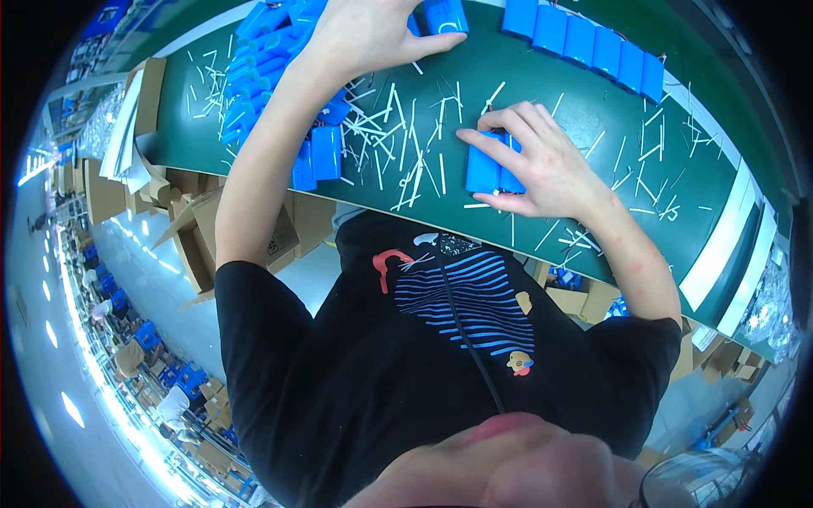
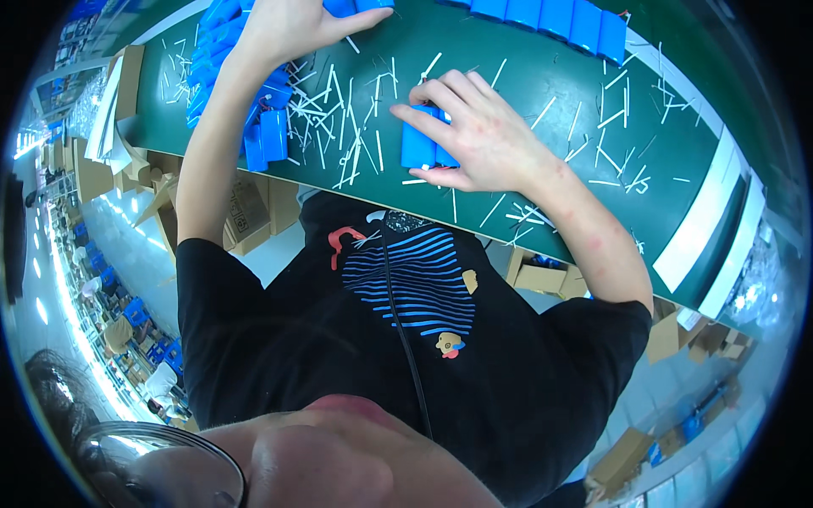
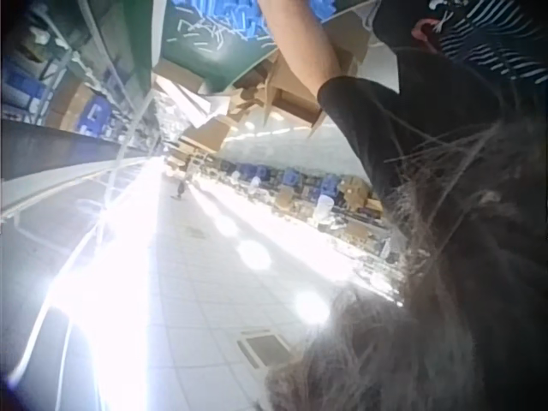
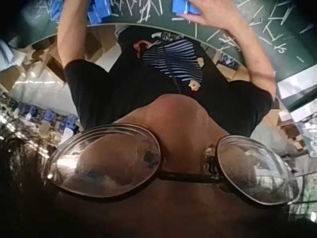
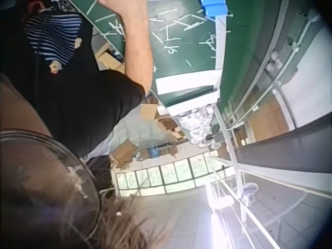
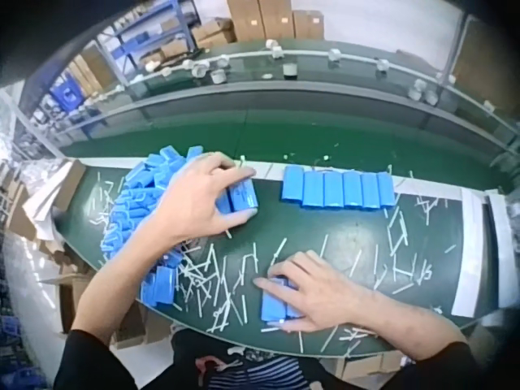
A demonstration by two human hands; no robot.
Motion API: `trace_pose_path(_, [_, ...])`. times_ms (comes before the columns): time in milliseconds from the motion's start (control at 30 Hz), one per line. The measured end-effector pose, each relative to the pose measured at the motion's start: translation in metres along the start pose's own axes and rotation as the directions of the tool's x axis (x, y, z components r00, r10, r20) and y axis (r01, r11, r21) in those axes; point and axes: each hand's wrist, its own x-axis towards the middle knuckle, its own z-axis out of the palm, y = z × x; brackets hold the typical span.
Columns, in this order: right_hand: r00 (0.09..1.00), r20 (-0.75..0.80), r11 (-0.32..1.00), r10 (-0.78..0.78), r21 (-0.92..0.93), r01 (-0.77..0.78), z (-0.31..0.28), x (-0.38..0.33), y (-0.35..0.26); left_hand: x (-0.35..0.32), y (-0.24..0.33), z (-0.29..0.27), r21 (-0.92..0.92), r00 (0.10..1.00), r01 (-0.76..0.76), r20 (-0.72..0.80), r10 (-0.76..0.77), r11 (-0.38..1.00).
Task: Arrange blue electronic components on the workbench and place them into cardboard boxes.
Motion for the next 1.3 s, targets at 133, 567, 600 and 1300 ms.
trace_pose_path(133, [1.000,0.021,0.999,0.023,-0.027,-0.022,-0.001,-0.003,-0.001,-0.015,0.006,0.016,-0.042,0.959,-0.209,-0.203,0.197,0.977])
trace_pose_path(567, [0.999,0.043,1.000,0.028,0.008,-0.028,0.001,-0.002,-0.001,-0.041,-0.070,-0.015,0.635,0.799,-0.274,-0.268,0.538,0.722])
trace_pose_path(600, [0.999,0.041,1.000,0.025,0.004,-0.025,0.000,-0.001,-0.001,-0.037,-0.076,-0.018,0.641,0.777,-0.304,-0.262,0.573,0.705])
trace_pose_path(1300, [0.997,0.081,1.000,0.017,0.016,-0.018,-0.007,0.007,-0.003,0.044,-0.066,-0.079,0.535,0.907,0.245,-0.421,0.003,0.809])
